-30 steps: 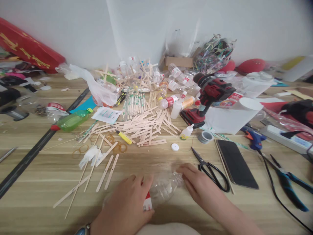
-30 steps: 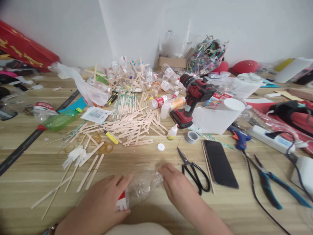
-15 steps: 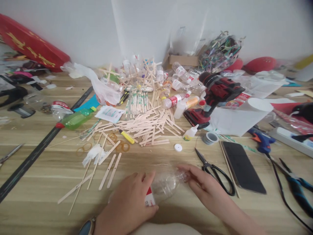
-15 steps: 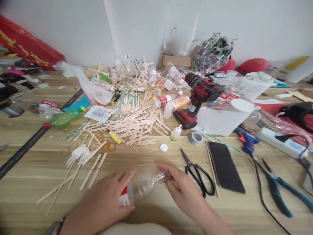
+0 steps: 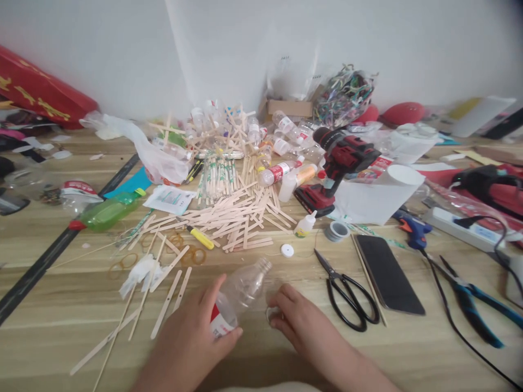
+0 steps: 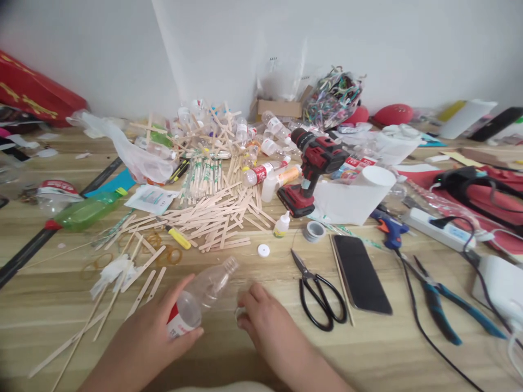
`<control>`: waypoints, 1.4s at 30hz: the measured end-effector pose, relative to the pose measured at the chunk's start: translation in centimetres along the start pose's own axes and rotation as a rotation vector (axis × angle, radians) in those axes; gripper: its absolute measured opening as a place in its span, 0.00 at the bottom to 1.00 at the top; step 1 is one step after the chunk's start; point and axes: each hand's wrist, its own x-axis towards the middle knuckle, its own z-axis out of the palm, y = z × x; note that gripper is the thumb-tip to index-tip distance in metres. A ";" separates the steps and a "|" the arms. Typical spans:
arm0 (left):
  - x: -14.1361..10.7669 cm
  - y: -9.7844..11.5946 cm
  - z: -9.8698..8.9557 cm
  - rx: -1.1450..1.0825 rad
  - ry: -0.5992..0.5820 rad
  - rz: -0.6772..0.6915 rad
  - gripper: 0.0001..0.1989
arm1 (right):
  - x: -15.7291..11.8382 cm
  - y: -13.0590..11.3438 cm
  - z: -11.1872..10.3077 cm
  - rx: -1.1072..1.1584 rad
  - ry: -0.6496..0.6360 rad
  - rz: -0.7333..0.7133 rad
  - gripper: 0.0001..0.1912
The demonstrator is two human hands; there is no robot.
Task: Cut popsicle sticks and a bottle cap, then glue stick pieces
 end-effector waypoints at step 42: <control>0.0 -0.7 0.4 -0.046 0.015 -0.075 0.34 | 1.9 4.9 -5.9 -0.362 0.302 0.282 0.11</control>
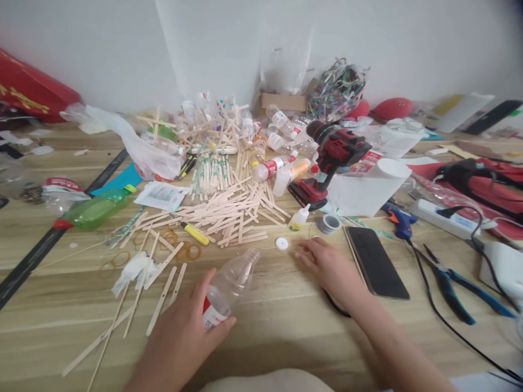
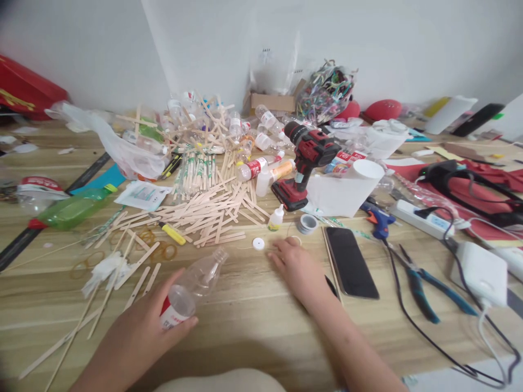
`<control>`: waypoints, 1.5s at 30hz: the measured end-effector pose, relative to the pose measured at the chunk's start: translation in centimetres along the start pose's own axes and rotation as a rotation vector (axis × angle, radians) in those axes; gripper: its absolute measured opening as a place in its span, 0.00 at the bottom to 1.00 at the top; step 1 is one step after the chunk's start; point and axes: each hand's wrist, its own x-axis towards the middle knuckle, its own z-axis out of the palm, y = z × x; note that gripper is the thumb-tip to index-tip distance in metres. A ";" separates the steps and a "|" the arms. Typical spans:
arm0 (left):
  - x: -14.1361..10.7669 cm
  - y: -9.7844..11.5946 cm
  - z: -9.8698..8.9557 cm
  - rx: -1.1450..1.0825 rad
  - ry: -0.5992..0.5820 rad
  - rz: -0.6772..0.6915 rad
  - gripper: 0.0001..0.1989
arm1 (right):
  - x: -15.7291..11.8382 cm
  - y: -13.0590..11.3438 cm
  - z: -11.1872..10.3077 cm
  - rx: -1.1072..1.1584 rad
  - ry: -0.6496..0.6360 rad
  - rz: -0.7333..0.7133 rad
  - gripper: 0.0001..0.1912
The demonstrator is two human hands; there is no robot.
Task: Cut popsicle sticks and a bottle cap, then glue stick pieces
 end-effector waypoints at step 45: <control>2.3 4.3 3.6 -1.383 -0.335 0.035 0.28 | -6.3 2.7 2.0 0.275 0.215 0.007 0.15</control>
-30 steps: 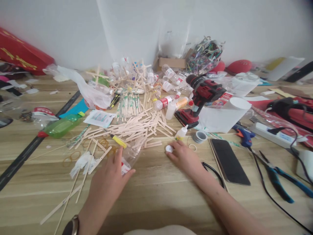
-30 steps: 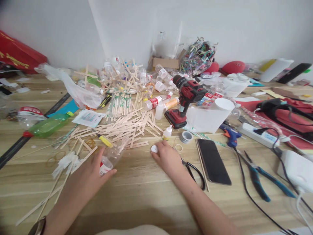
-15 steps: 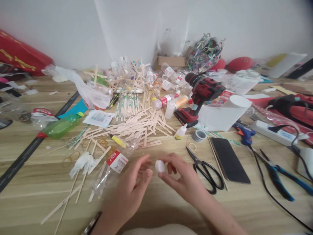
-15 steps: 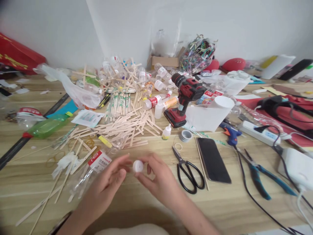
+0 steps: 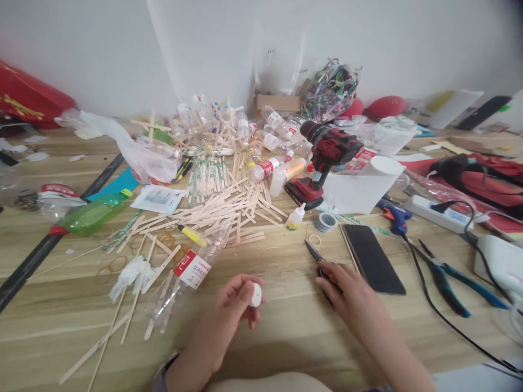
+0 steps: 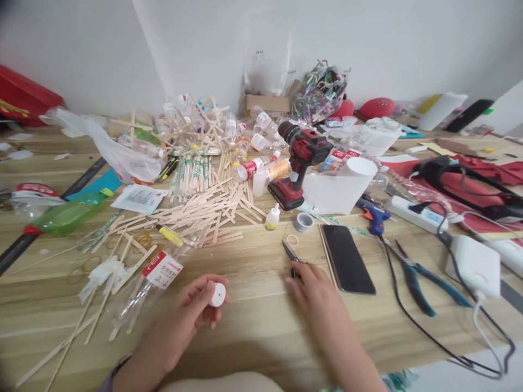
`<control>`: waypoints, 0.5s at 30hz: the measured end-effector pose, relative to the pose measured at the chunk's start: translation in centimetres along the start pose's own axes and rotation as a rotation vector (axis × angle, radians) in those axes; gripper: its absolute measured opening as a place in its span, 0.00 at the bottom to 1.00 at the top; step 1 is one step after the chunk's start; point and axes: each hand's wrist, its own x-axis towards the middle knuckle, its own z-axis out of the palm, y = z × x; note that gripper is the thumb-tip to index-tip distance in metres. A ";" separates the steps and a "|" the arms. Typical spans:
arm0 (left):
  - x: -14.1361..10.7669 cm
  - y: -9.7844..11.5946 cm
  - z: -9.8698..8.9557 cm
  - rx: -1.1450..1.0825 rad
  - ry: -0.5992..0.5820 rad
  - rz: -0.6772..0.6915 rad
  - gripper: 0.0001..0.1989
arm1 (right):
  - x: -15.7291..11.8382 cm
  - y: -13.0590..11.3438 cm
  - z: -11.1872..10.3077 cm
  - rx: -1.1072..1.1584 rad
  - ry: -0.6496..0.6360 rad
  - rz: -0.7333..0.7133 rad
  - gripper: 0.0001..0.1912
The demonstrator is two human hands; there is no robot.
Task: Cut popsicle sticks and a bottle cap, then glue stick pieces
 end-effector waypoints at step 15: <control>0.9 0.3 -0.1 -0.126 0.217 -0.020 0.26 | -0.7 -0.1 -0.8 0.010 -0.087 -0.118 0.21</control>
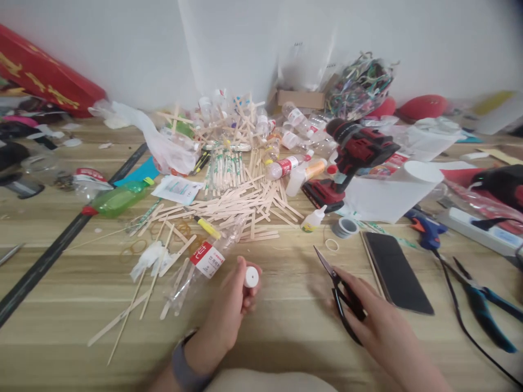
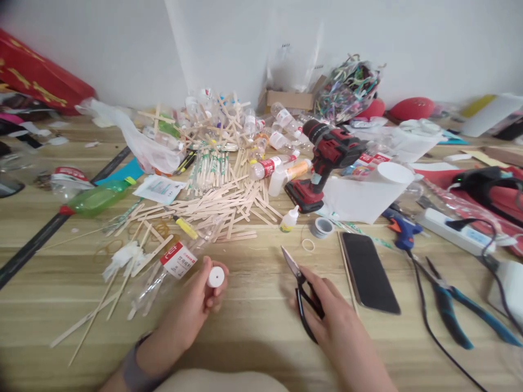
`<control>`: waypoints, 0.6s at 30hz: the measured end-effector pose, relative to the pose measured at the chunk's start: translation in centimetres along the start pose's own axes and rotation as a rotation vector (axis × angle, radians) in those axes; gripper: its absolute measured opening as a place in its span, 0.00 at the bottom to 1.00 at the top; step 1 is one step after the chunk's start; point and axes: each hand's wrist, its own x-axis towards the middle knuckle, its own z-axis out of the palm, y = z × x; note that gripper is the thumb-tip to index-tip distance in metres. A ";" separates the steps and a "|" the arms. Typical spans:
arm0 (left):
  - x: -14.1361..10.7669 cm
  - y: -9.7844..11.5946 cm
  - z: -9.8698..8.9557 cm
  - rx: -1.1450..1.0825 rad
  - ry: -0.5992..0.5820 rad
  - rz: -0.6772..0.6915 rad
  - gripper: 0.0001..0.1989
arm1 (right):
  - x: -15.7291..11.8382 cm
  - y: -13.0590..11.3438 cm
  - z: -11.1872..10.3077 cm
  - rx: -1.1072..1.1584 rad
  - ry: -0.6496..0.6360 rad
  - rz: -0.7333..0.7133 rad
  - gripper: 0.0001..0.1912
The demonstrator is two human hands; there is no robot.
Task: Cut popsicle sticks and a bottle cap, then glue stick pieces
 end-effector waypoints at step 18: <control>-0.2 -0.1 -0.2 0.146 0.176 0.155 0.25 | 1.5 -5.6 1.7 -0.264 -0.075 -0.411 0.19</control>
